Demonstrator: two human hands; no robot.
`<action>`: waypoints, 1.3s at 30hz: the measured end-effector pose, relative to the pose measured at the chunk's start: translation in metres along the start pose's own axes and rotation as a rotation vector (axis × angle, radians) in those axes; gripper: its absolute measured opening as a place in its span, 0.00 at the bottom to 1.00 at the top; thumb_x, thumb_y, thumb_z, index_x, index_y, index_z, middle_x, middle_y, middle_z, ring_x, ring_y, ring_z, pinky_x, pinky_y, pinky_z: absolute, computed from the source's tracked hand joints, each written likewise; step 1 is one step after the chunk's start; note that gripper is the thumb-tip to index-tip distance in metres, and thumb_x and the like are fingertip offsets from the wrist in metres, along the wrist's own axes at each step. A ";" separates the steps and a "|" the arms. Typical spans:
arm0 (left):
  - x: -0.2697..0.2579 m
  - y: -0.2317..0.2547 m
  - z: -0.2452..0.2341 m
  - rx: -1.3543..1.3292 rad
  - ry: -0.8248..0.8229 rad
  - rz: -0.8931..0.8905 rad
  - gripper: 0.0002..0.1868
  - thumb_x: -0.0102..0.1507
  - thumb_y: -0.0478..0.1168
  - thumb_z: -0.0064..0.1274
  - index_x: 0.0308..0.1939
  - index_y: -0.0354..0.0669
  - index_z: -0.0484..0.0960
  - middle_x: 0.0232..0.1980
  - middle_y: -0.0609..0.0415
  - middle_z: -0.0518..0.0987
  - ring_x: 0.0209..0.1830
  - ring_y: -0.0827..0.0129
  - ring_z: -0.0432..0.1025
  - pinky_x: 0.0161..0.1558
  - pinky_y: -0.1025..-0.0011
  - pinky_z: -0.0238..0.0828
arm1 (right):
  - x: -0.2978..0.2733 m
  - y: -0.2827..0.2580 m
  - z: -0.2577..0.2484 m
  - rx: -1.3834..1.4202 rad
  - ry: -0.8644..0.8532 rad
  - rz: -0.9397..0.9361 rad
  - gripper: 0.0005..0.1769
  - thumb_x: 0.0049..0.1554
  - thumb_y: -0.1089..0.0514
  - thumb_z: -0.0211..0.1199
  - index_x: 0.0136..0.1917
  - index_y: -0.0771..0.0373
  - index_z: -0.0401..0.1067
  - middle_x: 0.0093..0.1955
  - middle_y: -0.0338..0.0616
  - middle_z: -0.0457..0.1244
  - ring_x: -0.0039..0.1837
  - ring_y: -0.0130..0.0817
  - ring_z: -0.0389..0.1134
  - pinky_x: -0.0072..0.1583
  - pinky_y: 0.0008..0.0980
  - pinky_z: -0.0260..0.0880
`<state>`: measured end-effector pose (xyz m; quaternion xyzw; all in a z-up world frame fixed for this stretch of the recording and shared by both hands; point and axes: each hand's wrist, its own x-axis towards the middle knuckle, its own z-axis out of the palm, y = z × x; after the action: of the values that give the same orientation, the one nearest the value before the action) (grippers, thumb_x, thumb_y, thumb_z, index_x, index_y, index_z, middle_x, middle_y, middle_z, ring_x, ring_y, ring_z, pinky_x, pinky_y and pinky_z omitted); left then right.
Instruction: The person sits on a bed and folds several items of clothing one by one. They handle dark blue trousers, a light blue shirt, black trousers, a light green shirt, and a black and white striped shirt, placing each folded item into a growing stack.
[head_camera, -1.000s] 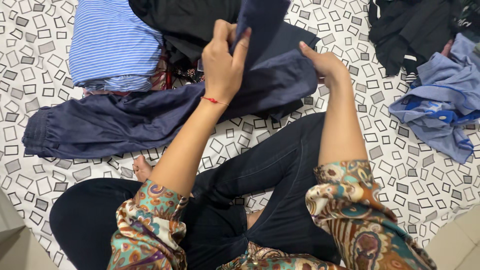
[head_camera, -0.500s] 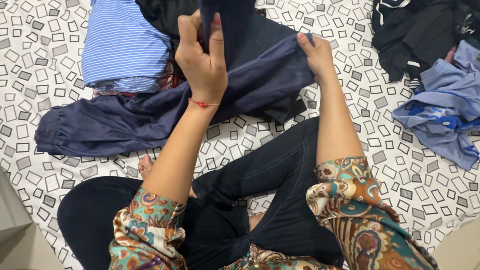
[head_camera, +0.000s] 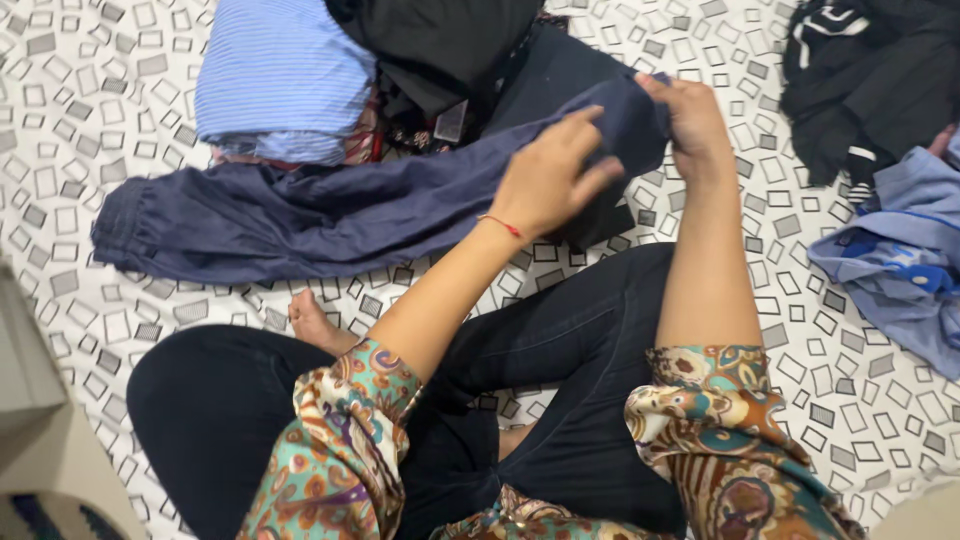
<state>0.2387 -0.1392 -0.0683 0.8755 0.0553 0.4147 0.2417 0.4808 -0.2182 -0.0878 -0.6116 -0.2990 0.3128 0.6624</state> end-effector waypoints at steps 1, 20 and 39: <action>-0.005 0.002 0.000 0.008 -0.060 0.112 0.23 0.62 0.53 0.62 0.46 0.38 0.75 0.67 0.40 0.73 0.64 0.45 0.69 0.62 0.56 0.70 | -0.003 -0.002 0.003 -0.091 0.020 -0.080 0.13 0.60 0.54 0.72 0.48 0.67 0.79 0.50 0.30 0.67 0.49 0.19 0.69 0.52 0.20 0.70; -0.057 -0.147 -0.134 0.379 -0.859 -0.562 0.29 0.68 0.63 0.51 0.54 0.41 0.82 0.54 0.39 0.83 0.57 0.46 0.76 0.59 0.55 0.71 | -0.025 -0.007 -0.016 -0.801 -0.062 0.494 0.22 0.48 0.45 0.78 0.48 0.58 0.74 0.47 0.40 0.67 0.51 0.32 0.66 0.52 0.38 0.66; -0.104 -0.095 -0.237 0.589 -1.085 -0.310 0.20 0.52 0.48 0.66 0.49 0.54 0.85 0.49 0.54 0.83 0.59 0.58 0.71 0.59 0.56 0.65 | -0.059 -0.017 -0.065 -0.854 -0.615 0.306 0.08 0.47 0.70 0.65 0.43 0.68 0.79 0.55 0.40 0.71 0.60 0.33 0.69 0.63 0.35 0.66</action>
<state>0.0022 0.0027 -0.0582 0.9727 0.1626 -0.1603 0.0417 0.4953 -0.3058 -0.0764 -0.7430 -0.4869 0.4206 0.1842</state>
